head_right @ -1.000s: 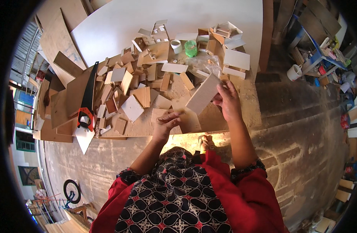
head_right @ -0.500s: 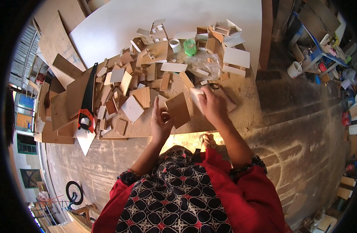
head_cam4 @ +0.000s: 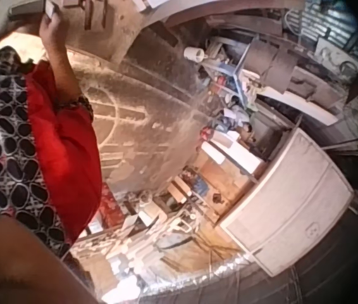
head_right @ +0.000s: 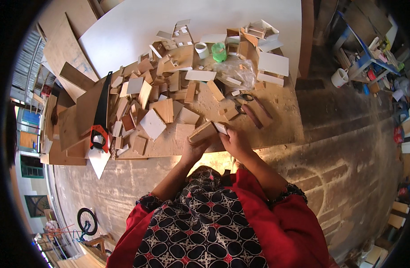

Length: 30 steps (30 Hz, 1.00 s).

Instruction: The person fits small wooden pieces together by hand and sands the edges of the pieces with a sanding block.

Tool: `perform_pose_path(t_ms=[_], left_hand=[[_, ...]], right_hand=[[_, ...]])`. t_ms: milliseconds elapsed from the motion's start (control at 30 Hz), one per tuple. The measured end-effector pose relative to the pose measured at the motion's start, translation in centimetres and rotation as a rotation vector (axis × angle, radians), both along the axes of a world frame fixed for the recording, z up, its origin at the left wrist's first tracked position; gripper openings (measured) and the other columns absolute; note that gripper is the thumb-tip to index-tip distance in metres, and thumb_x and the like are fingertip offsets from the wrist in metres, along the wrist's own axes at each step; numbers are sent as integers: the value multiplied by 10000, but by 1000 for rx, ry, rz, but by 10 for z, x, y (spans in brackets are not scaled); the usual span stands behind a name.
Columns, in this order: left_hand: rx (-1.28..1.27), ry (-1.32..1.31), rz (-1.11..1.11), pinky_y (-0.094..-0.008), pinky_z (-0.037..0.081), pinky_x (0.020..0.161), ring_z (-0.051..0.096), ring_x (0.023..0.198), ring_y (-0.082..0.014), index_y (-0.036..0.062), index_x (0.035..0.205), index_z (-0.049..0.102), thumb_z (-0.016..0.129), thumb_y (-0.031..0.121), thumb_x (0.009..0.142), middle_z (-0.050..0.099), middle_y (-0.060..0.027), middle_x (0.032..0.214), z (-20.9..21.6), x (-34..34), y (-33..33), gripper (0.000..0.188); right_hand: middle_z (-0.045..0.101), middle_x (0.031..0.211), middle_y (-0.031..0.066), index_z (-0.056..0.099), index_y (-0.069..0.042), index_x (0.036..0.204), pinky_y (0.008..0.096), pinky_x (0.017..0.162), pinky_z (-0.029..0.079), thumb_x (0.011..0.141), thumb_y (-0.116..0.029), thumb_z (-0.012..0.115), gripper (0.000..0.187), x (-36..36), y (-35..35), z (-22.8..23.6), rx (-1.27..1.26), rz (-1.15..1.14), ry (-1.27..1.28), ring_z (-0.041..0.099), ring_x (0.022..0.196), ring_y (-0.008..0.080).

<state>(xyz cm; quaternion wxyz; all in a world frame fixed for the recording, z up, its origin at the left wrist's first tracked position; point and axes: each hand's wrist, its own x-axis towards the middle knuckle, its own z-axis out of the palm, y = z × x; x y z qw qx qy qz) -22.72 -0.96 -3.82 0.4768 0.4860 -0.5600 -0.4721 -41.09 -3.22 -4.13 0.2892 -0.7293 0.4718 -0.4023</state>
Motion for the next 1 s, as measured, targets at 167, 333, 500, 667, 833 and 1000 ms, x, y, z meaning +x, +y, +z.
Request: perform_pose_path(t_ms=[167, 333, 500, 667, 833, 1000], left_hand=[[116, 179, 0, -274, 495, 826, 621, 951, -113, -32, 1092, 644, 611, 14, 865, 692, -60, 1000, 9, -4, 3, 234], [34, 100, 54, -266, 497, 743, 593, 878, -80, -44, 1022, 649, 587, 17, 894, 683, -34, 916, 31, -11, 4, 154], [-27, -18, 94, -257, 491, 691, 563, 813, -63, -42, 985, 649, 592, 29, 897, 663, -16, 847, 43, -12, 4, 127], [83, 116, 52, -257, 514, 741, 625, 881, -92, -15, 986, 681, 597, 12, 868, 686, -20, 916, 50, -3, 4, 148], [200, 227, 109, -251, 519, 718, 626, 840, -77, 34, 962, 699, 623, 20, 857, 685, -4, 892, 55, 0, 9, 130], [293, 331, 132, -265, 532, 707, 647, 800, -109, 57, 966, 697, 640, 47, 860, 691, -18, 896, 59, 3, 13, 121]], right_hand=[[667, 938, 203, 637, 4, 1114, 405, 704, 521, 852, -42, 590, 270, 11, 4, 18, -81, -59, -177, 655, 833, 380], [662, 931, 217, 616, 5, 1147, 413, 695, 519, 834, -31, 605, 314, 12, 5, 29, -84, -50, -161, 653, 822, 389], [643, 879, 232, 598, 22, 1137, 426, 665, 513, 816, -35, 620, 327, 9, 2, 37, -63, -1, -91, 641, 784, 403], [637, 872, 239, 592, 41, 1096, 406, 659, 513, 781, -29, 630, 324, 3, 2, 57, 45, 117, -71, 647, 772, 391], [640, 877, 234, 605, 52, 1065, 376, 683, 511, 769, -39, 641, 312, 0, 3, 58, 216, 229, -228, 665, 787, 342], [640, 867, 227, 618, 57, 1000, 371, 692, 500, 778, -77, 653, 262, -2, 5, 71, 244, 280, -230, 663, 785, 317]])
